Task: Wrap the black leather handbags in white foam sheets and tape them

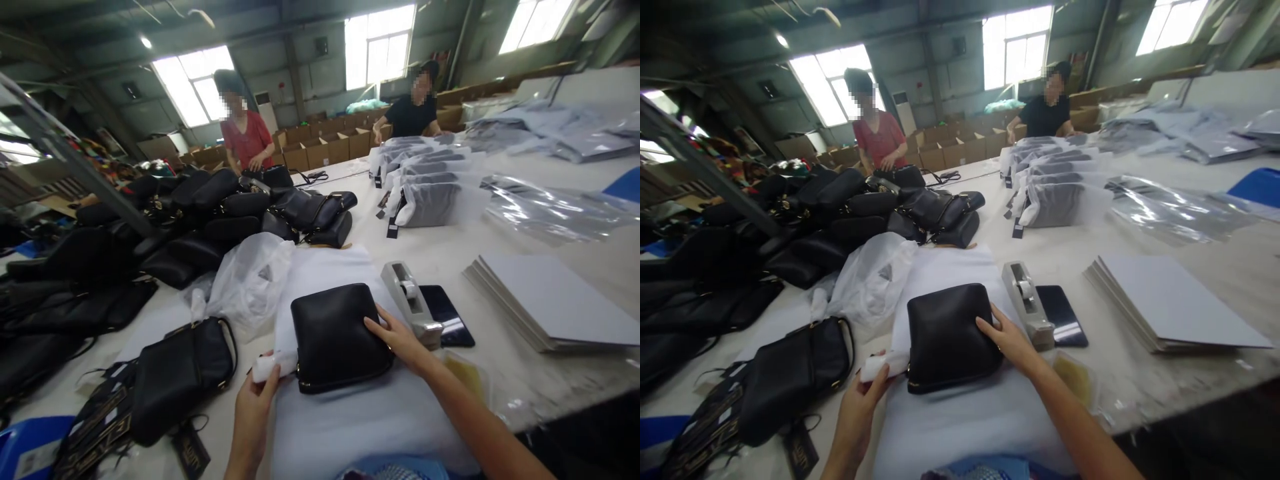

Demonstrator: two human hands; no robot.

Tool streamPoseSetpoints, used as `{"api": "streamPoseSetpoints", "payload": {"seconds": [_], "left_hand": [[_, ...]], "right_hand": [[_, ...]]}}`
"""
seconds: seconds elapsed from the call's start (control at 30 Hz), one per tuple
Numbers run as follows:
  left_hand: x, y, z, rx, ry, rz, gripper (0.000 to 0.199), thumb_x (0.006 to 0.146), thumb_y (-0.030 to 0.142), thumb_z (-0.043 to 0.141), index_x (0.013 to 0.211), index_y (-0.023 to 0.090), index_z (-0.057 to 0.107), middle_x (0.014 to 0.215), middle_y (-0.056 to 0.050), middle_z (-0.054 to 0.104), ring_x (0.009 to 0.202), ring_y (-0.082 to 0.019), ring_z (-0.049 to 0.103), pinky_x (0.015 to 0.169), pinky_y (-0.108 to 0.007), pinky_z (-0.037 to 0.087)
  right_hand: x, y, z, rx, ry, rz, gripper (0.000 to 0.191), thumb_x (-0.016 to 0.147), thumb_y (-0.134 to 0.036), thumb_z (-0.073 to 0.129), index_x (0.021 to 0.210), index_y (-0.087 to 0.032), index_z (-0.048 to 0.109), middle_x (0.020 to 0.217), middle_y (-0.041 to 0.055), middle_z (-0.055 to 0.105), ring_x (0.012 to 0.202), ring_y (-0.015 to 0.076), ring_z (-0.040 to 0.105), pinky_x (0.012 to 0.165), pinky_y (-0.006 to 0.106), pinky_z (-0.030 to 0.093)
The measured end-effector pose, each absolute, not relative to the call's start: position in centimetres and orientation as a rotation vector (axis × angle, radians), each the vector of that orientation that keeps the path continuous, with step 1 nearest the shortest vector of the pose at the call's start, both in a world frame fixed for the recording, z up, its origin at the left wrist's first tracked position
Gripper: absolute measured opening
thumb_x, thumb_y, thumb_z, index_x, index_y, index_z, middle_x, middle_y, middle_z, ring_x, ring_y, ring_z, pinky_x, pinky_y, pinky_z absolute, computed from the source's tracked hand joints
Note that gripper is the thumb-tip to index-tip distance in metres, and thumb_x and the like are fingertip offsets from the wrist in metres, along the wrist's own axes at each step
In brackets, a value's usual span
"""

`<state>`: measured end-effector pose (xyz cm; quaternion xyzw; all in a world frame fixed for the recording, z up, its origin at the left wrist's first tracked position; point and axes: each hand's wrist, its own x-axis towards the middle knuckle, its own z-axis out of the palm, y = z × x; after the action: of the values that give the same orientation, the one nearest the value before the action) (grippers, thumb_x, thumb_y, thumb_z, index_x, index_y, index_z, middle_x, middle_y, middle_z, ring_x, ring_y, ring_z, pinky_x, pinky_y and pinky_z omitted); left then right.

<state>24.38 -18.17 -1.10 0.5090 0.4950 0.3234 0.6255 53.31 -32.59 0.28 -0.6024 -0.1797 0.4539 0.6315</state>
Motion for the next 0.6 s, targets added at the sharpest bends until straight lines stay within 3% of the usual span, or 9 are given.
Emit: {"api": "streamPoseSetpoints", "payload": {"seconds": [0.07,0.17,0.23,0.3,0.4,0.47,0.6], "left_hand": [[24.2,-18.1,-1.1,1.271,1.198,0.727,0.063,0.073,0.058,0.078,0.121,0.019,0.064,0.129,-0.010,0.068,0.116,-0.029,0.066,0.099,-0.037,0.054],[23.0,-17.5,-0.7,1.409,1.323,0.554,0.072,0.063,0.074,0.073,0.098,0.012,0.072,0.101,-0.017,0.076,0.088,-0.032,0.074,0.074,-0.038,0.060],[21.6,-17.0,-0.2,1.473,1.411,0.442,0.078,0.063,0.083,0.064,0.090,0.010,0.074,0.079,-0.015,0.076,0.070,-0.030,0.073,0.059,-0.037,0.057],[20.2,-16.5,0.7,1.540,1.508,0.427,0.081,0.066,0.086,0.057,0.092,0.011,0.074,0.068,-0.011,0.074,0.062,-0.028,0.071,0.056,-0.036,0.055],[19.6,-16.6,2.3,1.696,1.611,0.554,0.071,0.073,0.081,0.053,0.096,0.017,0.074,0.073,-0.006,0.076,0.071,-0.029,0.073,0.069,-0.039,0.058],[20.9,-17.6,3.4,1.859,1.595,0.671,0.059,0.077,0.075,0.055,0.102,0.024,0.074,0.085,-0.004,0.078,0.085,-0.030,0.074,0.082,-0.043,0.058],[26.6,-20.7,4.4,2.353,0.942,0.707,0.044,0.090,0.057,0.055,0.122,0.029,0.067,0.127,-0.005,0.069,0.119,-0.028,0.064,0.103,-0.043,0.051]], "right_hand": [[53.5,-32.3,0.0,-1.542,-0.514,0.945,0.071,0.080,-0.051,0.073,0.144,-0.031,0.050,0.082,-0.0022,0.076,0.082,0.0258,0.071,0.076,0.035,0.053],[53.8,-32.2,-0.2,-1.823,-0.704,0.751,0.055,0.083,-0.054,0.068,0.133,-0.031,0.063,0.078,-0.0002,0.075,0.081,0.0277,0.070,0.076,0.037,0.050],[54.0,-32.6,-0.1,-1.919,-0.795,0.618,0.047,0.083,-0.052,0.068,0.125,-0.029,0.068,0.081,0.0021,0.076,0.083,0.0283,0.070,0.078,0.037,0.050],[54.1,-33.7,0.4,-2.016,-0.871,0.467,0.044,0.082,-0.045,0.070,0.123,-0.028,0.069,0.085,0.0035,0.077,0.081,0.0270,0.070,0.079,0.037,0.050],[54.3,-36.4,1.6,-2.144,-0.995,0.224,0.037,0.088,-0.034,0.065,0.123,-0.026,0.068,0.101,0.0046,0.076,0.078,0.0226,0.070,0.080,0.037,0.053],[54.8,-38.9,2.4,-2.159,-1.033,0.055,0.031,0.094,-0.032,0.057,0.122,-0.025,0.067,0.112,0.0048,0.074,0.089,0.0212,0.071,0.084,0.035,0.054],[55.6,-44.5,2.4,-2.187,-0.983,-0.311,0.028,0.097,-0.035,0.054,0.116,-0.022,0.069,0.122,0.0067,0.070,0.113,0.0223,0.065,0.101,0.037,0.051]]}}
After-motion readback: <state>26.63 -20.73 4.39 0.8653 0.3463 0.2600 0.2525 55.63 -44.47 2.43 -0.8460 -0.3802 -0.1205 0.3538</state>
